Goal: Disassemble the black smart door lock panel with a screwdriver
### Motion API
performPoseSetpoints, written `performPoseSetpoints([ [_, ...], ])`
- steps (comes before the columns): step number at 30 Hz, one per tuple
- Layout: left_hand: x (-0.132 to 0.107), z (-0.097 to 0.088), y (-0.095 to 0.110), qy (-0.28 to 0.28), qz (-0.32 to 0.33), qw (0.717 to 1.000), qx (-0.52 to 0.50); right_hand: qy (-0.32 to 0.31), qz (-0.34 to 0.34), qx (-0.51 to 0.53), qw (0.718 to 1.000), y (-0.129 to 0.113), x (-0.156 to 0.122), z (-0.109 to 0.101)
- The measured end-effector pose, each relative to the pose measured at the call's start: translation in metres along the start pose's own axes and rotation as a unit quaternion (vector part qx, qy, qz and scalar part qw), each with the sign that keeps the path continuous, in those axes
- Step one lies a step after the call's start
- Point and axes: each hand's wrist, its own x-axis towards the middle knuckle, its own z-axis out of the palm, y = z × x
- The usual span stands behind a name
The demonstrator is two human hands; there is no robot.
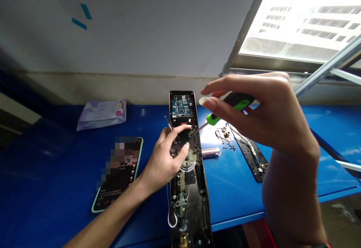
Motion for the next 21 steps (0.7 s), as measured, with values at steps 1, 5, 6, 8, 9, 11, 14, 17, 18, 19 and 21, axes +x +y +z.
performPoseSetpoints([
  [1, 0.000, 0.000, 0.001, 0.000, -0.001, 1.000, 0.002, 0.008, 0.003, 0.004, 1.000, 0.001, 0.000, 0.001],
  [5, 0.000, -0.001, 0.001, -0.001, -0.002, 1.000, 0.001, 0.009, -0.008, 0.025, 1.000, 0.003, 0.000, 0.002],
  [6, 0.000, -0.001, 0.001, -0.001, -0.001, 1.000, -0.001, 0.006, -0.012, 0.027, 1.000, 0.002, 0.000, 0.001],
  [8, -0.001, 0.000, 0.001, -0.001, 0.001, 1.000, -0.003, -0.009, -0.016, 0.028, 0.999, 0.000, -0.001, -0.001],
  [9, -0.001, 0.000, 0.001, -0.001, 0.001, 1.000, -0.004, -0.019, -0.016, 0.030, 0.999, -0.001, -0.001, -0.002],
  [11, -0.001, 0.000, 0.000, -0.002, -0.001, 1.000, -0.004, -0.045, -0.017, 0.039, 0.998, -0.004, -0.001, -0.005],
  [14, -0.001, 0.000, 0.000, -0.004, -0.001, 1.000, -0.007, -0.064, -0.017, 0.049, 0.997, -0.006, -0.002, -0.007],
  [17, -0.001, 0.000, -0.001, -0.001, 0.005, 1.000, -0.006, -0.062, -0.014, 0.042, 0.997, -0.007, -0.003, -0.008],
  [18, -0.001, 0.000, -0.001, 0.000, 0.004, 1.000, -0.005, -0.061, -0.013, 0.042, 0.997, -0.007, -0.003, -0.008],
  [19, -0.001, 0.000, -0.001, 0.000, 0.003, 1.000, -0.004, -0.059, -0.010, 0.041, 0.997, -0.006, -0.003, -0.008],
  [21, -0.001, 0.000, 0.000, 0.000, -0.001, 1.000, -0.003, -0.049, 0.001, 0.043, 0.998, -0.005, -0.002, -0.007],
])
